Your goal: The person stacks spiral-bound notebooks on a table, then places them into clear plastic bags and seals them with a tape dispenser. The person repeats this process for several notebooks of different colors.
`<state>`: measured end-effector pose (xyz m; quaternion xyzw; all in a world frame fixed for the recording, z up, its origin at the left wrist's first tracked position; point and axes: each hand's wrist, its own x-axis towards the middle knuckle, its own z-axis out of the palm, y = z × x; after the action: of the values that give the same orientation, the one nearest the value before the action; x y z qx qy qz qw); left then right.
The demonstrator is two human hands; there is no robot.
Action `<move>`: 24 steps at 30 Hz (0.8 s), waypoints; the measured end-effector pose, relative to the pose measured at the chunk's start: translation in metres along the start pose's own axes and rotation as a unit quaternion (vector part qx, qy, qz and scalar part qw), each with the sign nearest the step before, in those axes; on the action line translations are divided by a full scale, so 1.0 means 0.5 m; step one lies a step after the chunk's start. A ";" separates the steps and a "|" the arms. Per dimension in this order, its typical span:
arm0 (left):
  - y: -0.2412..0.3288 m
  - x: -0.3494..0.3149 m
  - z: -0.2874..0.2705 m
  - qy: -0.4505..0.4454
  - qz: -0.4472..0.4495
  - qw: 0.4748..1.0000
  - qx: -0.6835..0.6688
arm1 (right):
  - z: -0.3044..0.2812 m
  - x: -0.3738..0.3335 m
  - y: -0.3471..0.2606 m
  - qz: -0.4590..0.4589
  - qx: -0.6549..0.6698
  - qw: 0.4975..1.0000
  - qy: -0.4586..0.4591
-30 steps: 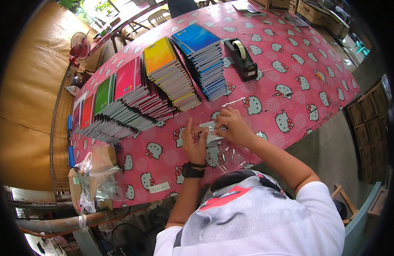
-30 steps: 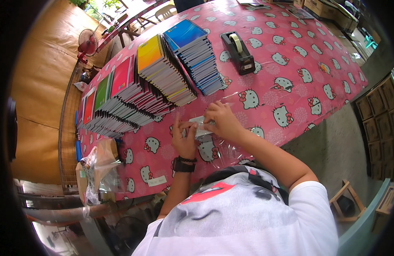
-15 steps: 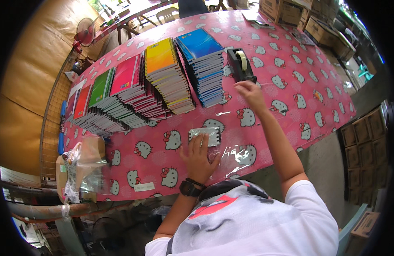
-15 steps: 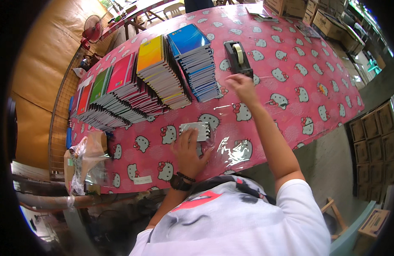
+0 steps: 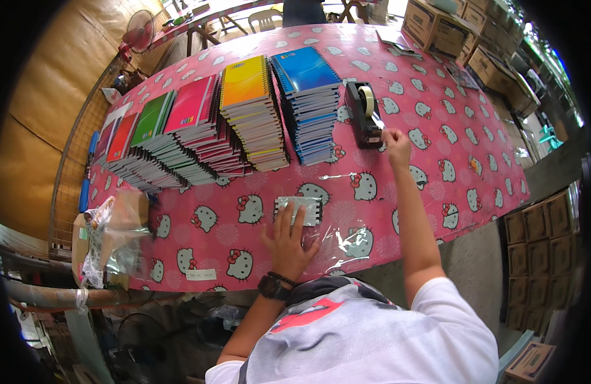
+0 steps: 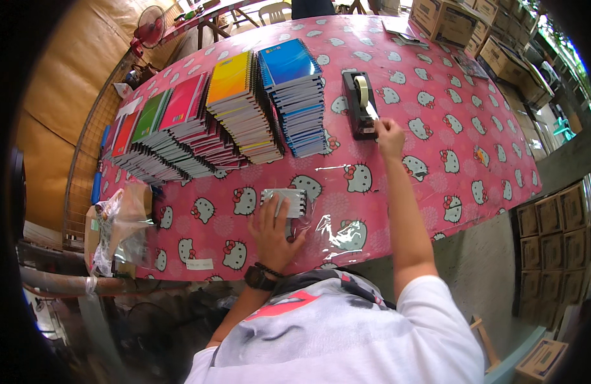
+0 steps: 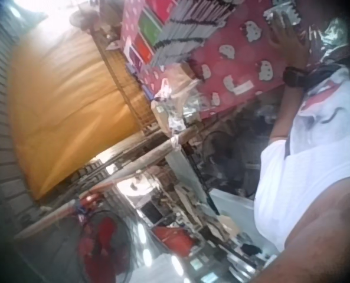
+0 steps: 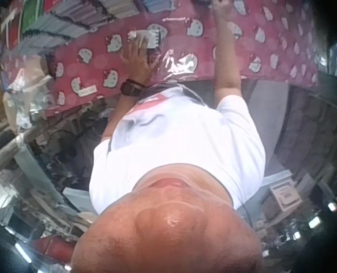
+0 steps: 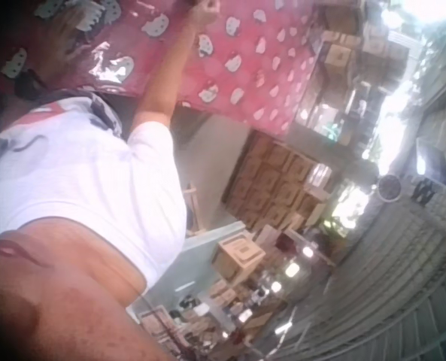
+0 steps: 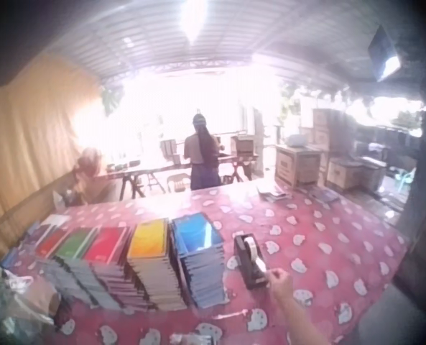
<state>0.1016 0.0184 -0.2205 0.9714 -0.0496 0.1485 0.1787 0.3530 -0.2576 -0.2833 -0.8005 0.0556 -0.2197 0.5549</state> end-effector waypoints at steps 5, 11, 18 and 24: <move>0.006 -0.002 0.002 -0.002 0.009 1.000 0.002 | 0.000 -0.032 0.025 0.278 0.187 0.928 -0.162; 0.000 -0.005 -0.010 -0.006 -0.016 1.000 0.016 | 0.078 -0.107 -0.268 0.043 0.086 0.809 -0.580; 0.003 0.003 -0.027 -0.002 -0.016 0.999 0.035 | 0.182 -0.154 -0.442 -0.250 -0.184 0.578 -0.755; 0.003 -0.002 -0.023 -0.006 -0.010 0.999 0.030 | 0.217 -0.137 -0.332 -0.141 -0.297 0.635 -0.699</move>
<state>0.0973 0.0210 -0.2099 0.9775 -0.0367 0.1427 0.1509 0.3107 -0.0781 -0.1832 -0.8347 -0.3998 0.3584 0.1223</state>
